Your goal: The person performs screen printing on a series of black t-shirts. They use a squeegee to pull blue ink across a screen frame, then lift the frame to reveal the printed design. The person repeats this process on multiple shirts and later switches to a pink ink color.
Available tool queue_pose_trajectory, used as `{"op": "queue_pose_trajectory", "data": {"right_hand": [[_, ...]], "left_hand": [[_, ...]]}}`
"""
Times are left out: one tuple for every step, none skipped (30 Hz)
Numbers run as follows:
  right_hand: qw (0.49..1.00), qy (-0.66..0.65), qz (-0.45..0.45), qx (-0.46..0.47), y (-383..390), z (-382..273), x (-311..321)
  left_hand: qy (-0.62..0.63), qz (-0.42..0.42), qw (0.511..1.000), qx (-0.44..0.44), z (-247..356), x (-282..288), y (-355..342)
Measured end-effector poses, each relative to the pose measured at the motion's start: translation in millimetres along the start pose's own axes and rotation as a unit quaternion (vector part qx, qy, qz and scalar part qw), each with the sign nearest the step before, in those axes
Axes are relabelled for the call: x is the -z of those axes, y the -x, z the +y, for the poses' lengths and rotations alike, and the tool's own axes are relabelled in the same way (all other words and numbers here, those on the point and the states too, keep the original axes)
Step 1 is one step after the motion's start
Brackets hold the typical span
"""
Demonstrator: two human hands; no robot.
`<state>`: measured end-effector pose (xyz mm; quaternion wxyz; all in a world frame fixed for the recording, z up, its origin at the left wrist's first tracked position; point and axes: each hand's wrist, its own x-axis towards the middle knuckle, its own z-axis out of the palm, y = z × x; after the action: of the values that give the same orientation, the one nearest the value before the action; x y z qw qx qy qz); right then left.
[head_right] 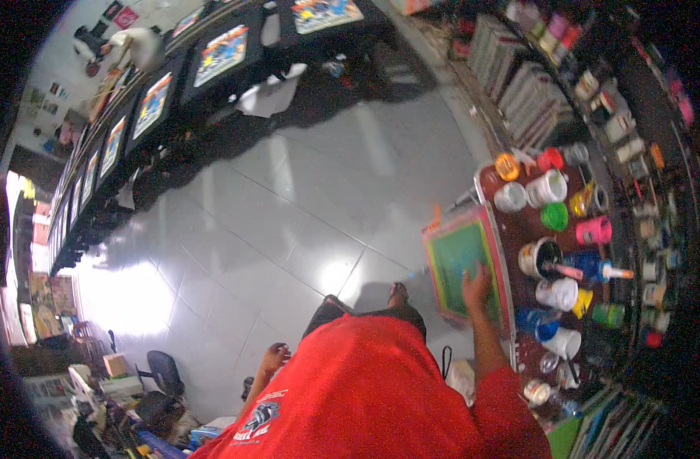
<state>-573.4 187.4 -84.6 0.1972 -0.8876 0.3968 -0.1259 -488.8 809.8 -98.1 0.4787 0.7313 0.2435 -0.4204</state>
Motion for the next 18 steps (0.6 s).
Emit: {"op": "queue_pose_trajectory", "data": {"right_hand": [[0.998,-0.037,-0.044,0.009,2,-24,-11],[0.993,-0.065,-0.094,0.042,0,-50,-37],[0.982,-0.088,-0.153,0.067,12,-75,-67],[0.973,-0.103,-0.181,0.102,16,-99,-86],[0.960,-0.120,-0.211,0.137,19,-128,-105],[0.947,-0.108,-0.254,0.166,20,-159,-120],[0.931,-0.091,-0.294,0.196,21,-189,-129],[0.913,-0.072,-0.332,0.224,22,-218,-137],[0.905,-0.069,-0.346,0.238,26,-247,-146],[0.895,-0.066,-0.364,0.250,29,-273,-152],[0.884,-0.063,-0.381,0.262,31,-298,-157],[0.878,-0.042,-0.389,0.277,31,-316,-165],[0.879,-0.046,-0.380,0.286,31,-332,-169],[0.880,-0.051,-0.371,0.294,29,-344,-171],[0.880,-0.060,-0.361,0.303,25,-358,-175],[0.889,-0.041,-0.366,0.273,22,-366,-181],[0.896,-0.021,-0.370,0.244,17,-371,-184],[0.902,-0.002,-0.375,0.216,11,-370,-189]], "left_hand": [[0.001,-0.017,1.000,0.001,-14,1,-10],[-0.101,-0.018,0.994,-0.030,-5,-2,-24],[-0.208,-0.016,0.977,-0.049,-4,9,-29],[-0.220,-0.007,0.973,-0.064,-10,17,-43],[-0.233,0.005,0.969,-0.075,-29,31,-65],[-0.248,0.018,0.965,-0.089,-38,45,-84],[-0.167,0.026,0.983,-0.065,-23,56,-81],[-0.086,0.031,0.995,-0.041,-10,67,-77],[-0.008,0.034,0.999,-0.014,7,82,-70],[0.072,0.042,0.996,-0.013,-7,103,-84],[0.098,0.062,0.993,0.000,-22,126,-95],[0.125,0.082,0.989,0.013,-22,148,-97],[0.151,0.101,0.983,0.026,-22,167,-101],[0.157,0.109,0.981,0.038,-24,183,-100],[0.156,0.120,0.979,0.049,-22,201,-103],[0.157,0.133,0.977,0.063,-27,217,-104],[0.158,0.145,0.974,0.077,-32,232,-105],[0.164,0.153,0.971,0.086,-39,246,-109]]}}
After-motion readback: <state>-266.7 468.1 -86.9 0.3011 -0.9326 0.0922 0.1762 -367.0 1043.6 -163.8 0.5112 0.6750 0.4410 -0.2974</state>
